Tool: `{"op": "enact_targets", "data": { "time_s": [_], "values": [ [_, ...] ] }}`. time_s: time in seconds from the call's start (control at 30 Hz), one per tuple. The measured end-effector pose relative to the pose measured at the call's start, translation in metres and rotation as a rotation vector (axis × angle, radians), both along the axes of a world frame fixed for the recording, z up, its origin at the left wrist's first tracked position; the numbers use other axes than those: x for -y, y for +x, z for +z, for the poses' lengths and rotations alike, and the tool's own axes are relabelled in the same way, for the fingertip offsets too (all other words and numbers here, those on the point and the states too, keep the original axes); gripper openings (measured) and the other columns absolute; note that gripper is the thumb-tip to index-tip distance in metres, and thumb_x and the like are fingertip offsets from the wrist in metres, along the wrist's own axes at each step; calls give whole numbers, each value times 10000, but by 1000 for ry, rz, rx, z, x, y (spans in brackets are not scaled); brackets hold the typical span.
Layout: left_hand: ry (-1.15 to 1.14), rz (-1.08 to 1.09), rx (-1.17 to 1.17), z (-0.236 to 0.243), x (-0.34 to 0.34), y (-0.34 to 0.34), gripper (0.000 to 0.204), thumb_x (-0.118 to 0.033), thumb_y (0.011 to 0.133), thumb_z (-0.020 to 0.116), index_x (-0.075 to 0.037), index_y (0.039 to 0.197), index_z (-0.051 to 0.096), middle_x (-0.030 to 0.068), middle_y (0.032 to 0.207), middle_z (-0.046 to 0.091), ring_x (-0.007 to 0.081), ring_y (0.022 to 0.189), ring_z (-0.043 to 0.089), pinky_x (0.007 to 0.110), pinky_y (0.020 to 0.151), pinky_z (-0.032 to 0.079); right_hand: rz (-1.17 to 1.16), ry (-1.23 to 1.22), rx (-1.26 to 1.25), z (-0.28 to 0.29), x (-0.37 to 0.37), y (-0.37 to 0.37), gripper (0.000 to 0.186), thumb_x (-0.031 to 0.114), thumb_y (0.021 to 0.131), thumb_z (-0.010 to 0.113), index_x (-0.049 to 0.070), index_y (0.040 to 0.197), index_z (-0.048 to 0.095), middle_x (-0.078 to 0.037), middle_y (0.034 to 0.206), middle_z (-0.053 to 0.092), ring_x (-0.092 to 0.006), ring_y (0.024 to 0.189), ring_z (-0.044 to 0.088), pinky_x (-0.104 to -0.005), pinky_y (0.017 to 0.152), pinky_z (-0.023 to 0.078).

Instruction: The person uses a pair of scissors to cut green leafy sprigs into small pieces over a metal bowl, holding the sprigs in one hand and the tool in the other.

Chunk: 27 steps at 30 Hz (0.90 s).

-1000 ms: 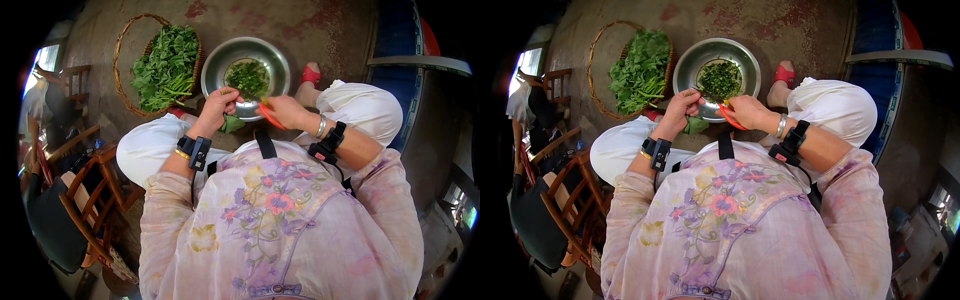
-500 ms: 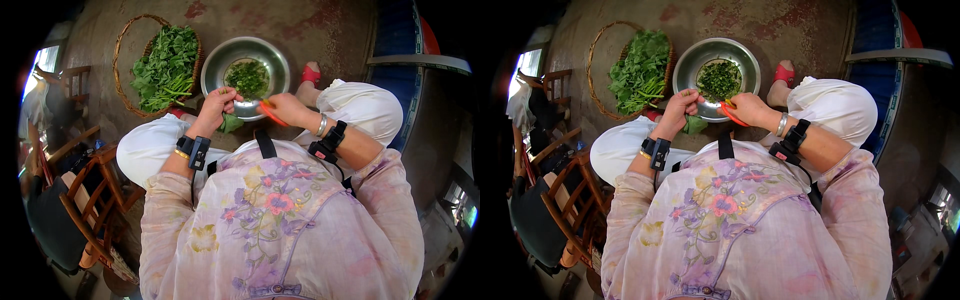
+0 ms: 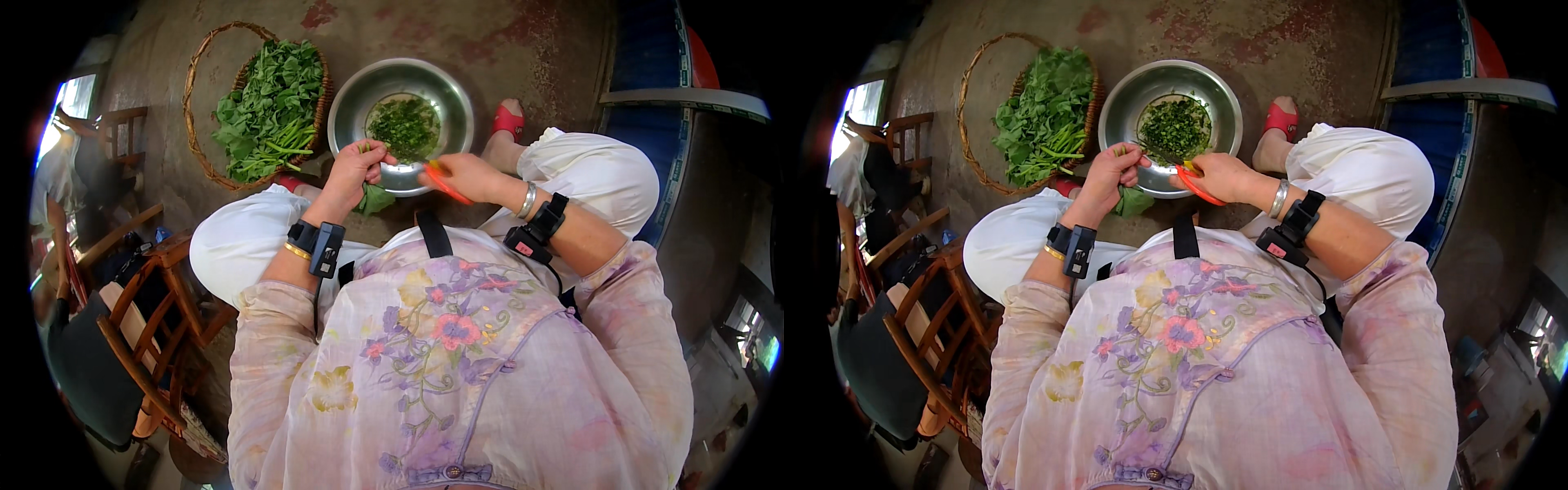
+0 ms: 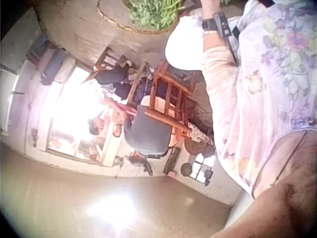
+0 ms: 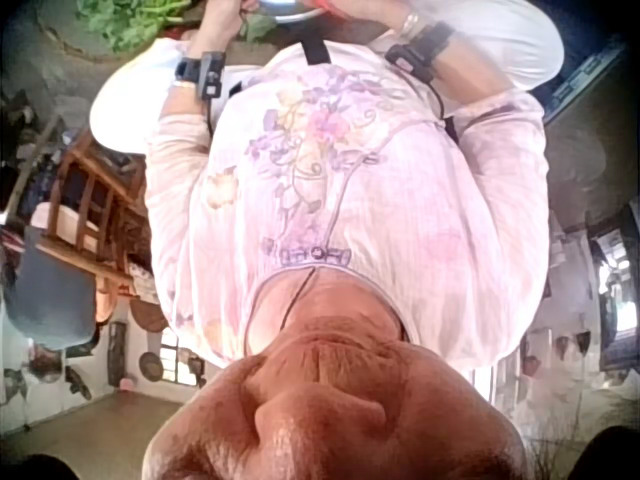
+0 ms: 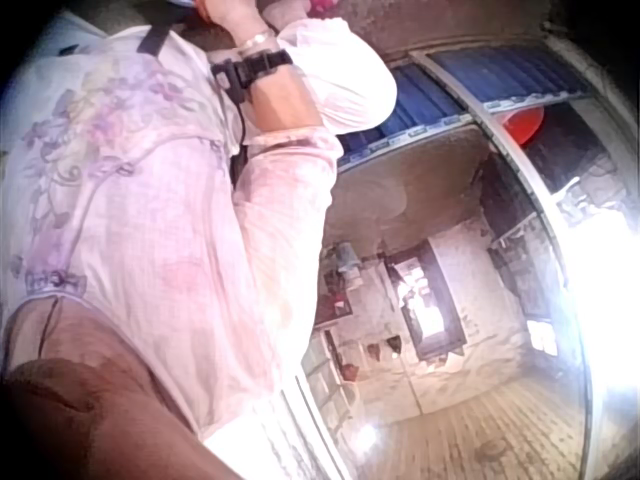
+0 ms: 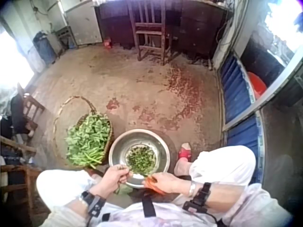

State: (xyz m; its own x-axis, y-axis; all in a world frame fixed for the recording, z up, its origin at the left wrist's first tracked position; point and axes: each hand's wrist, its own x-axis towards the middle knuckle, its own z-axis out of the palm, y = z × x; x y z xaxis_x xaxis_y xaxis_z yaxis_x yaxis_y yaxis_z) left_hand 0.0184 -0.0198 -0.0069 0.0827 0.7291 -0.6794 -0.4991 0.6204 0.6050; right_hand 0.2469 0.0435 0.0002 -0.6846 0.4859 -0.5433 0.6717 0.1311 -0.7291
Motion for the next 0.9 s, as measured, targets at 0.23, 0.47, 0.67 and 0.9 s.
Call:
{"op": "enact_targets", "data": {
  "time_s": [0.23, 0.47, 0.67, 0.9],
  "values": [
    [61, -52, -112, 4, -1, 5, 69, -64, 895, 544, 3, 912, 536, 125, 763, 641, 57, 442, 355, 206, 435, 302, 54, 41, 37, 3, -1, 0, 711, 675, 808, 492, -22, 831, 632, -243, 843, 629, -376, 830, 623, -431, 747, 474],
    [63, -38, -95, 2, -1, 3, 76, -72, 892, 556, 0, 902, 533, 125, 755, 641, 53, 445, 358, 201, 426, 291, 69, 120, 21, 9, -1, -2, 654, 627, 816, 528, -14, 730, 627, -227, 735, 615, -381, 738, 614, -433, 673, 473],
    [65, -40, -104, -1, -1, 4, 102, -100, 897, 570, -3, 911, 540, 114, 747, 638, 50, 445, 357, 199, 426, 289, 74, 140, 52, 9, -5, -1, 582, 569, 814, 580, -3, 723, 636, -216, 696, 605, -368, 674, 609, -420, 605, 461],
    [65, 6, -84, -5, -2, 1, 86, -98, 902, 566, -21, 928, 540, 110, 763, 645, 52, 444, 352, 204, 430, 287, 60, 212, 80, 7, -2, 0, 658, 659, 783, 538, 11, 778, 649, -199, 773, 640, -354, 755, 632, -425, 681, 491]
  ]
}}
